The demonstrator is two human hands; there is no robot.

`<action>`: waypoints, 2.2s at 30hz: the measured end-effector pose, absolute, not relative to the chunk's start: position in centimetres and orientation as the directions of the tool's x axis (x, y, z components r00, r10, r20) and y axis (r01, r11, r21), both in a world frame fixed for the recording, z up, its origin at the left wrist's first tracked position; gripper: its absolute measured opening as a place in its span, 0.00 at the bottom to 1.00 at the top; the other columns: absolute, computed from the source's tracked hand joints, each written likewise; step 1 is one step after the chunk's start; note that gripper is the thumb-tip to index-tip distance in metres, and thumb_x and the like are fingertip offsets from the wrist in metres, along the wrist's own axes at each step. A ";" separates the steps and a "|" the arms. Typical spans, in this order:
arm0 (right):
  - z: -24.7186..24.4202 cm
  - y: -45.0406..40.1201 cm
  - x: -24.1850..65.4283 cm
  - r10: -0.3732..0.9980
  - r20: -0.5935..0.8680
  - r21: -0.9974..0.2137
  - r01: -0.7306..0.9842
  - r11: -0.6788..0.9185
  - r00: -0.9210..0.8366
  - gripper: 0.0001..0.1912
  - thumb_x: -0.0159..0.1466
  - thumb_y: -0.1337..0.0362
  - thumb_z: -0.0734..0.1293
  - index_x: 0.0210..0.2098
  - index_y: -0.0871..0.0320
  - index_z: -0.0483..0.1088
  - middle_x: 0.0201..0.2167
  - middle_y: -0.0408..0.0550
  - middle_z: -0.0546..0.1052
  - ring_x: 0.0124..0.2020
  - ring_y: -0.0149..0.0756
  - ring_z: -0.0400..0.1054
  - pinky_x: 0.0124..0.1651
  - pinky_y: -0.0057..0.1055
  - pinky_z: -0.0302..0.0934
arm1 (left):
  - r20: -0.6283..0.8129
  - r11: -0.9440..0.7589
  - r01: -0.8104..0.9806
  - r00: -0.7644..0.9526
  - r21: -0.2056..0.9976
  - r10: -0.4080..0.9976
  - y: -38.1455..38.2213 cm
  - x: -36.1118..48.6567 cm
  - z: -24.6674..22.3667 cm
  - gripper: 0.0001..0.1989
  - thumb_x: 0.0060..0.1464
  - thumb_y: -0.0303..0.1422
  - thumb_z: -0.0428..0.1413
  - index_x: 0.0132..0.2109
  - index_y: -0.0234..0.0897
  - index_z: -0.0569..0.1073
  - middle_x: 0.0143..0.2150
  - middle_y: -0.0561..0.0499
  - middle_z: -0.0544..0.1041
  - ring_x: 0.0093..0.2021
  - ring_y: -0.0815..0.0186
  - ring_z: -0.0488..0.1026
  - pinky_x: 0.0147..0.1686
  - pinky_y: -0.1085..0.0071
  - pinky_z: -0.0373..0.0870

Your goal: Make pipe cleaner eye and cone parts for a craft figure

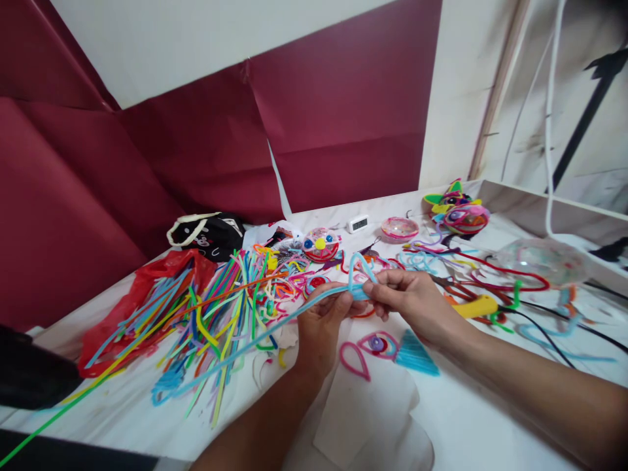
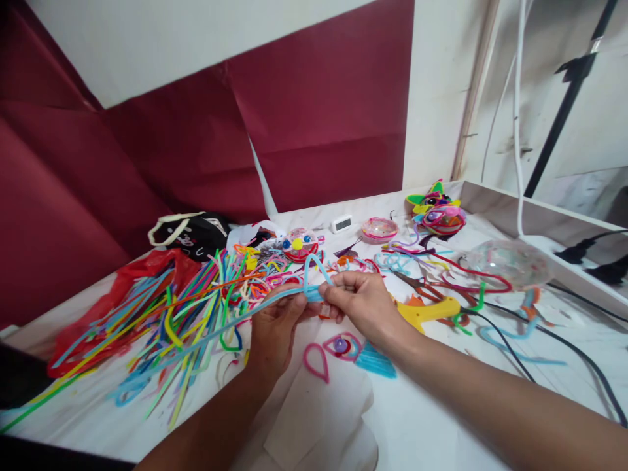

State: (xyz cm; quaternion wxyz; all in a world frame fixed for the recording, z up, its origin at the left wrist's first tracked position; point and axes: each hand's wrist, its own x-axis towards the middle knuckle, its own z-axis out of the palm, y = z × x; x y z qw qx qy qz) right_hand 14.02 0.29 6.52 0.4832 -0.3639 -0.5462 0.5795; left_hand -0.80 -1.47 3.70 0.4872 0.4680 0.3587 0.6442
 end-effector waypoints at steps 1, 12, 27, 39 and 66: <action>6.5 0.3 14.0 0.958 0.108 -0.985 -0.160 0.066 -0.265 0.17 0.51 0.54 0.71 0.18 0.59 0.66 0.14 0.39 0.68 0.17 0.25 0.61 0.23 0.25 0.57 | 0.256 -0.273 -0.283 -0.094 0.920 0.962 -1.5 -0.8 3.7 0.08 0.49 0.32 0.60 0.38 0.35 0.75 0.29 0.52 0.79 0.30 0.66 0.77 0.36 0.69 0.75; 6.3 0.2 13.9 0.959 0.109 -0.990 -0.115 0.081 -0.263 0.16 0.54 0.56 0.69 0.19 0.59 0.65 0.14 0.39 0.67 0.17 0.25 0.59 0.23 0.25 0.54 | 0.214 -0.228 -0.236 -0.084 0.945 0.973 -1.5 -0.6 3.8 0.08 0.51 0.33 0.58 0.37 0.32 0.76 0.28 0.48 0.80 0.28 0.64 0.78 0.33 0.69 0.76; 6.1 0.2 13.9 0.945 0.156 -0.986 0.014 0.167 -0.288 0.17 0.56 0.52 0.67 0.20 0.59 0.66 0.15 0.38 0.64 0.19 0.26 0.55 0.24 0.27 0.48 | 0.177 -0.183 -0.288 -0.048 0.940 0.983 -1.9 -0.5 4.2 0.09 0.51 0.35 0.58 0.38 0.33 0.72 0.27 0.50 0.79 0.28 0.63 0.78 0.33 0.67 0.75; 5.8 0.4 14.0 0.932 0.173 -0.979 0.049 0.198 -0.318 0.13 0.58 0.56 0.64 0.26 0.60 0.69 0.19 0.39 0.66 0.20 0.27 0.57 0.24 0.27 0.49 | 0.216 -0.235 -0.227 -0.108 0.945 0.970 -1.8 -0.5 4.1 0.06 0.51 0.33 0.58 0.35 0.34 0.72 0.25 0.52 0.78 0.25 0.65 0.77 0.29 0.69 0.75; 6.1 0.2 14.0 0.931 0.175 -0.963 0.142 0.230 -0.321 0.04 0.55 0.67 0.61 0.24 0.59 0.63 0.18 0.36 0.62 0.20 0.25 0.55 0.24 0.25 0.49 | 0.321 -0.322 0.011 -0.097 0.947 0.942 -1.8 -1.1 3.5 0.05 0.50 0.33 0.59 0.35 0.36 0.76 0.28 0.53 0.78 0.30 0.66 0.76 0.34 0.70 0.74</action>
